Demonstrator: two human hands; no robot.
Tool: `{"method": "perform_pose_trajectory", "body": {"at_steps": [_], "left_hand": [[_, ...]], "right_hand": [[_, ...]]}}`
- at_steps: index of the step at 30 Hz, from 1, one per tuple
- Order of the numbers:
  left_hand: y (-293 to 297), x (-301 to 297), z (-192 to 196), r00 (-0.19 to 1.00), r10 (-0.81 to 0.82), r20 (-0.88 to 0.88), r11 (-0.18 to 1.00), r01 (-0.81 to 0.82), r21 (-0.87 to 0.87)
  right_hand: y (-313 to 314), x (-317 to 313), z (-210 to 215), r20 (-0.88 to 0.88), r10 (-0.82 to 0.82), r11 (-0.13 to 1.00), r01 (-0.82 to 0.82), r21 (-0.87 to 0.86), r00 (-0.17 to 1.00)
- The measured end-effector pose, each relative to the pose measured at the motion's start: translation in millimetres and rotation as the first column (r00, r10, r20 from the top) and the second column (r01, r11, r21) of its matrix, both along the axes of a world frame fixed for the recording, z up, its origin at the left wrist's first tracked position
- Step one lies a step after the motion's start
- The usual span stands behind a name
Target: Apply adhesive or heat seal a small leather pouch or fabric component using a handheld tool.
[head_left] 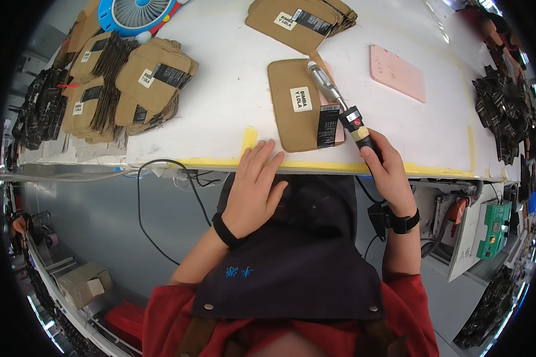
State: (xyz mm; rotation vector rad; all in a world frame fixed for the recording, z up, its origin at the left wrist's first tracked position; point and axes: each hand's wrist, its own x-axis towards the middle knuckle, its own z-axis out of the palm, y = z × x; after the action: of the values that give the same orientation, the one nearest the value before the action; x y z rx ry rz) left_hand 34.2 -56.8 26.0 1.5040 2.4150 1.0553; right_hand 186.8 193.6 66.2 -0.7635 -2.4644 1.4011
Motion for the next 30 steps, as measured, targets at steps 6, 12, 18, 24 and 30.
{"method": "perform_pose_trajectory", "body": {"at_steps": [6, 12, 18, 24, 30], "left_hand": [[21.2, -16.9, 0.9, 0.999, -0.044, 0.003, 0.986, 0.043, 0.160], [99.1, -23.9, -4.1, 0.992, -0.078, 0.097, 0.969, 0.053, 0.242], [90.9, -20.0, -18.3, 0.954, -0.216, 0.208, 0.931, 0.137, 0.339], [80.0, -10.2, -17.5, 0.976, -0.217, -0.011, 0.924, 0.209, 0.319], [80.2, -11.0, -20.6, 0.947, -0.259, -0.190, 0.880, 0.313, 0.357]], "right_hand": [[-0.4, -18.3, 11.1, 0.167, 0.044, 0.973, -0.080, 0.215, 0.985], [0.8, -25.4, 8.8, 0.303, -0.013, 0.929, -0.101, 0.356, 0.953], [-12.1, -21.2, 13.8, 0.379, -0.025, 0.915, -0.131, 0.381, 0.925], [-62.3, 37.8, 20.9, 0.387, -0.025, 0.897, -0.150, 0.416, 0.922], [-56.3, 1.0, 15.6, 0.406, -0.072, 0.859, -0.150, 0.489, 0.911]]}}
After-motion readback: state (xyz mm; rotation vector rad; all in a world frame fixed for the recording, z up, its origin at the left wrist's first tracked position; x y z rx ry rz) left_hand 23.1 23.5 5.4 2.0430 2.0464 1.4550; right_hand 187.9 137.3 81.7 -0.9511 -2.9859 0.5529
